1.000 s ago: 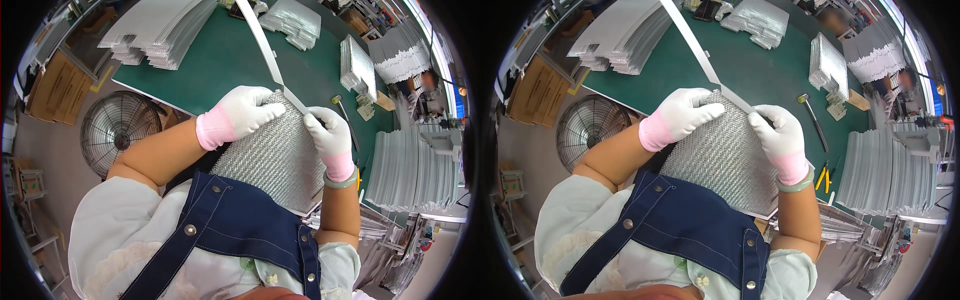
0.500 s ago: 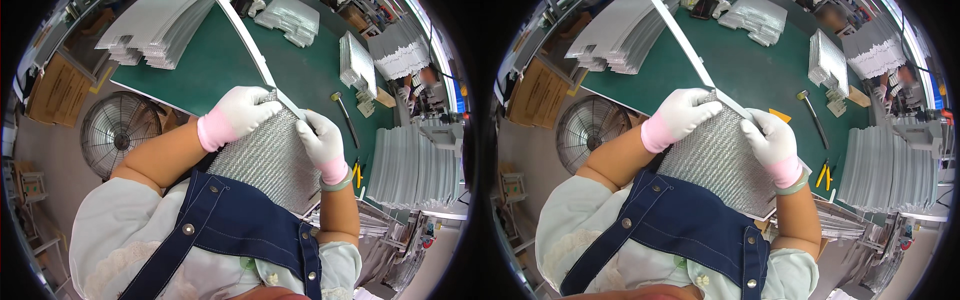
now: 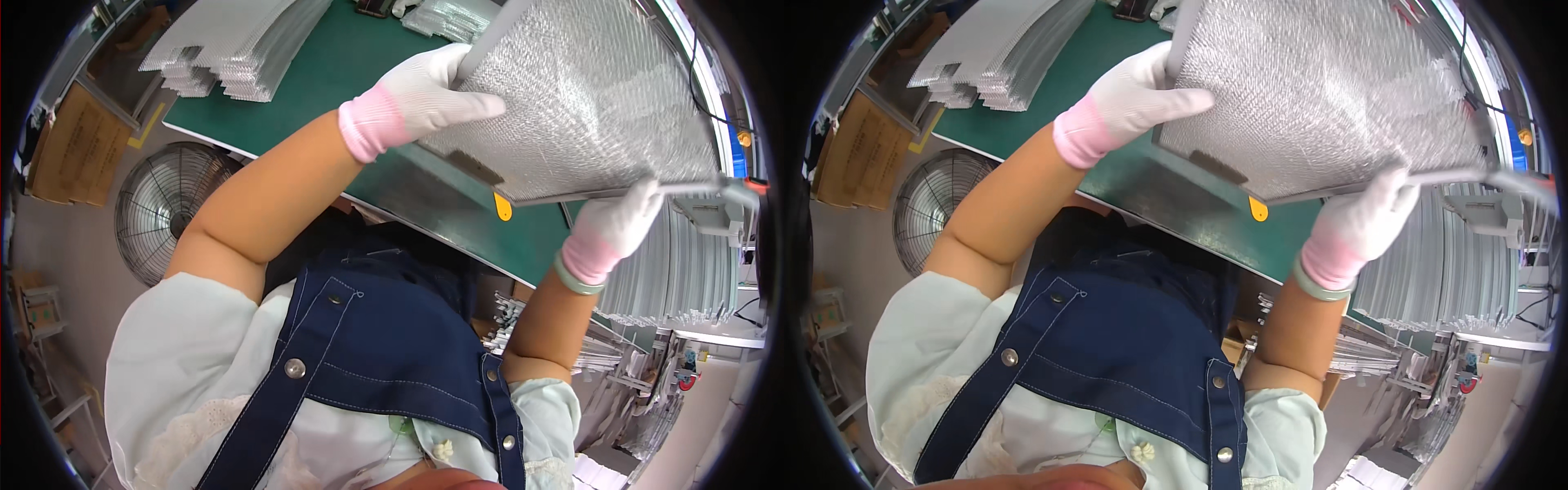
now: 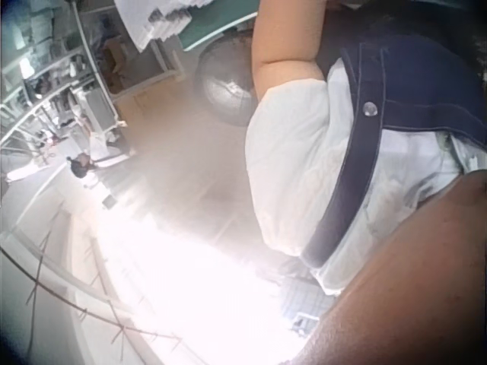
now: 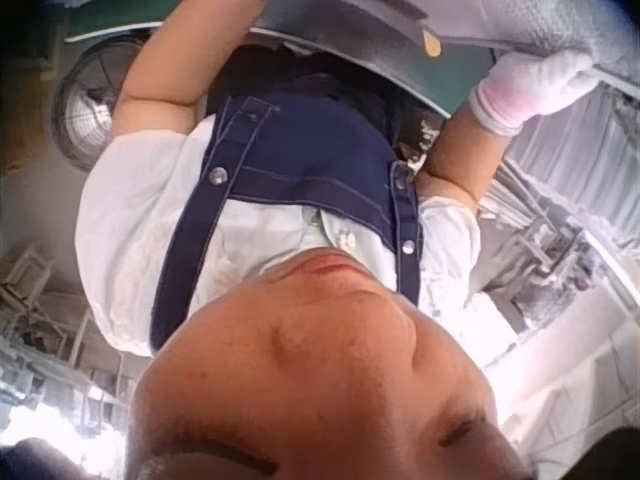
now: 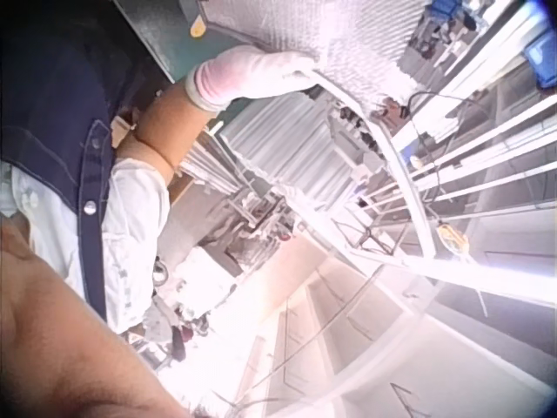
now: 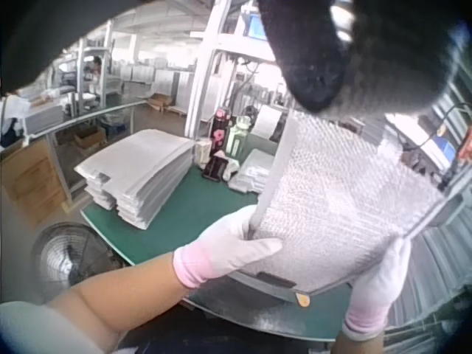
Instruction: The person assembles rectangular units by placing a mesh sheet on a workbench, positioning a plastic frame around it, and securing the assembly with a power drill. The person repeats this process for multiple units, handling mesh sheets, frames, and plastic inserts.
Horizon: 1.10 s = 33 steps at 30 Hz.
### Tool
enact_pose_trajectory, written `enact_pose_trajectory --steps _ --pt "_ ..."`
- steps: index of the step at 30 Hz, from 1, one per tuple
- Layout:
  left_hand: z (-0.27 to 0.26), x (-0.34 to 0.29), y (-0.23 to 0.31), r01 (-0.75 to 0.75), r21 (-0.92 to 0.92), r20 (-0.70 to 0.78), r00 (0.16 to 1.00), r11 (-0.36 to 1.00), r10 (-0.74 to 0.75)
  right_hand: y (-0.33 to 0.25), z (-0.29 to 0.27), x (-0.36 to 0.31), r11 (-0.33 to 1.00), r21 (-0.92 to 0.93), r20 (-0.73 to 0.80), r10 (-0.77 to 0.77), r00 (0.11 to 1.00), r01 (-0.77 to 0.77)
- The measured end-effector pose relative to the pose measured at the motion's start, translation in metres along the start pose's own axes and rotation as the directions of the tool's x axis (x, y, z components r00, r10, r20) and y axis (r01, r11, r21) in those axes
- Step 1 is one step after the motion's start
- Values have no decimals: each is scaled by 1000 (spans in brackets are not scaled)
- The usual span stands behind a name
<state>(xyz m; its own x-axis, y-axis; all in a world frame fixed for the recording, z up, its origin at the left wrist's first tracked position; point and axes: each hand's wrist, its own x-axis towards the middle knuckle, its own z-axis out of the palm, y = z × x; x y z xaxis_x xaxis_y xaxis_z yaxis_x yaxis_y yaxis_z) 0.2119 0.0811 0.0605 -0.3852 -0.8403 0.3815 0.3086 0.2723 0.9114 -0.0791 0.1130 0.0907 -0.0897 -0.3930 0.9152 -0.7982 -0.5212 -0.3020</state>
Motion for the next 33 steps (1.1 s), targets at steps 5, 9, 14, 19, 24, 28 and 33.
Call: enact_pose_trajectory --steps 5,9,14,19,24,28,33 --pt "-18 -20 -57 293 262 100 939 920 -328 28 -4 -72 568 354 653 419 631 -743" --pt "-50 -54 -161 -205 677 236 970 707 55 98 19 -139 722 172 920 126 372 -670" --pt "-35 -61 -146 -161 831 204 979 532 -23 42 24 -120 567 -170 907 409 97 -806" --pt "-42 -60 -139 -144 873 212 972 467 -97 33 15 -128 975 110 910 -20 414 -195" --pt "-62 -38 -158 -59 836 179 969 545 -169 72 29 -136 822 -382 885 457 89 -422" --pt "-51 -31 -142 69 784 77 976 617 -206 81 32 -152 743 22 835 354 421 -669" --pt "-54 -23 -138 146 698 96 951 701 -294 90 37 -147 667 -15 858 391 333 -745"
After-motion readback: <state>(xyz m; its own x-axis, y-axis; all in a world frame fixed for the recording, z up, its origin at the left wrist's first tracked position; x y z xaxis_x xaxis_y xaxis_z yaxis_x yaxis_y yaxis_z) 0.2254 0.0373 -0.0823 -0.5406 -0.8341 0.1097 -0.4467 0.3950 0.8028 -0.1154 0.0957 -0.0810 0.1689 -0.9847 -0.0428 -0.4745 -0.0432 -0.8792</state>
